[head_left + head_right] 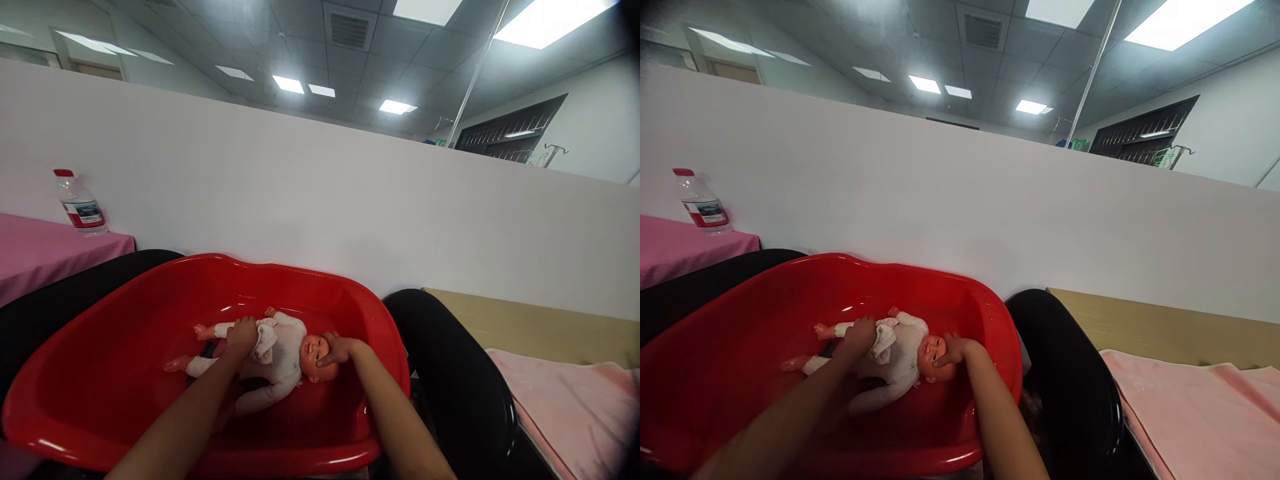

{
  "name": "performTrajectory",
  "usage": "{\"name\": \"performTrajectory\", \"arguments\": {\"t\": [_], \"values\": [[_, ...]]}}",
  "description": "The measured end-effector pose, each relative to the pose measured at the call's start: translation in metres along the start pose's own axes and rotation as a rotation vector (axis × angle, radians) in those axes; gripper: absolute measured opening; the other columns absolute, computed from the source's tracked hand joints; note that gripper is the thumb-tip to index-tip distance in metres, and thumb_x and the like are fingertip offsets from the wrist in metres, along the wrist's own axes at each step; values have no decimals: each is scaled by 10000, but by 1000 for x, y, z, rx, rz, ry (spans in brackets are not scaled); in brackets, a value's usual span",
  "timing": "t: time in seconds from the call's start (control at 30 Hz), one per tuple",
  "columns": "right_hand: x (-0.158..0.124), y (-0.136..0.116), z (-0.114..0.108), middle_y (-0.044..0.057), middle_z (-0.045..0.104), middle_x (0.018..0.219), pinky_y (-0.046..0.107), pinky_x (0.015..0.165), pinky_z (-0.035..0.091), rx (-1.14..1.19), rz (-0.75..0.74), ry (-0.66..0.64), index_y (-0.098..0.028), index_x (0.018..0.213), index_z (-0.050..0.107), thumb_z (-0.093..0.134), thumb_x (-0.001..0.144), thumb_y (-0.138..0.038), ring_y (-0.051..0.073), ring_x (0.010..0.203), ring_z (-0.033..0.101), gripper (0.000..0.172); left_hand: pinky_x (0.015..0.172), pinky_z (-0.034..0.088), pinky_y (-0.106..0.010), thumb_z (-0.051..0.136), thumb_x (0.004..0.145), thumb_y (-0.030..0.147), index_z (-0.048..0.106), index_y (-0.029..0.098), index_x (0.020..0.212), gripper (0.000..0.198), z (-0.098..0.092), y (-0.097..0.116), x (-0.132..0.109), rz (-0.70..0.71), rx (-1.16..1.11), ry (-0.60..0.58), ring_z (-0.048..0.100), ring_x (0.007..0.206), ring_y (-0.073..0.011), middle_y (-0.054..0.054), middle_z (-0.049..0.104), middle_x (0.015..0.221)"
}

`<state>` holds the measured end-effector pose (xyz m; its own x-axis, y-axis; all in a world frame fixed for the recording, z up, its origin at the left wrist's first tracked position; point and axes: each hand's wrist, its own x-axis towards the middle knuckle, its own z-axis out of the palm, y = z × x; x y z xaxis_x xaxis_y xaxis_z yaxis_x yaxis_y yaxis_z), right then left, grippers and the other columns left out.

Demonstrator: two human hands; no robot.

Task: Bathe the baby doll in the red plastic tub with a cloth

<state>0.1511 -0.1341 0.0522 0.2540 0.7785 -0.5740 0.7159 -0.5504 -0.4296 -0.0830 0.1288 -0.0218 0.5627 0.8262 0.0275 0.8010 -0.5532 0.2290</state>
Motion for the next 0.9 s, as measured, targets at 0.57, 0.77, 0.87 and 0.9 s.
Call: {"name": "performTrajectory", "arguments": {"t": [0.57,0.77,0.87,0.9], "values": [[1,-1,-1,230,455,1946,522,1415,515,8,-8,-1,-236,1903,458,1010,893,-600,464,1745,580,1207,1464,390,-630,372,1268,248,831,113,1503,532,27,46,-3,312,91,39,539,1771,-391,-252,634,1843],[-2,-4,-2,225,510,1914,500,1415,514,-21,-14,0,-216,1880,496,988,914,-594,447,1729,600,1148,1521,330,-621,567,1253,500,665,27,1776,712,43,51,-4,341,108,21,460,1833,-422,-290,537,1908],[2,-1,0,217,501,1921,509,1419,507,-17,-20,2,-238,1882,491,989,913,-597,443,1735,592,1147,1523,340,-609,619,1225,491,646,41,1808,737,52,52,-2,371,104,0,455,1836,-428,-283,525,1918],[4,0,0,218,488,1931,522,1420,506,-12,-19,0,-244,1892,475,993,911,-602,449,1739,586,1165,1520,348,-610,607,1228,465,649,45,1808,718,54,53,-2,378,108,0,459,1834,-430,-283,528,1916]]}}
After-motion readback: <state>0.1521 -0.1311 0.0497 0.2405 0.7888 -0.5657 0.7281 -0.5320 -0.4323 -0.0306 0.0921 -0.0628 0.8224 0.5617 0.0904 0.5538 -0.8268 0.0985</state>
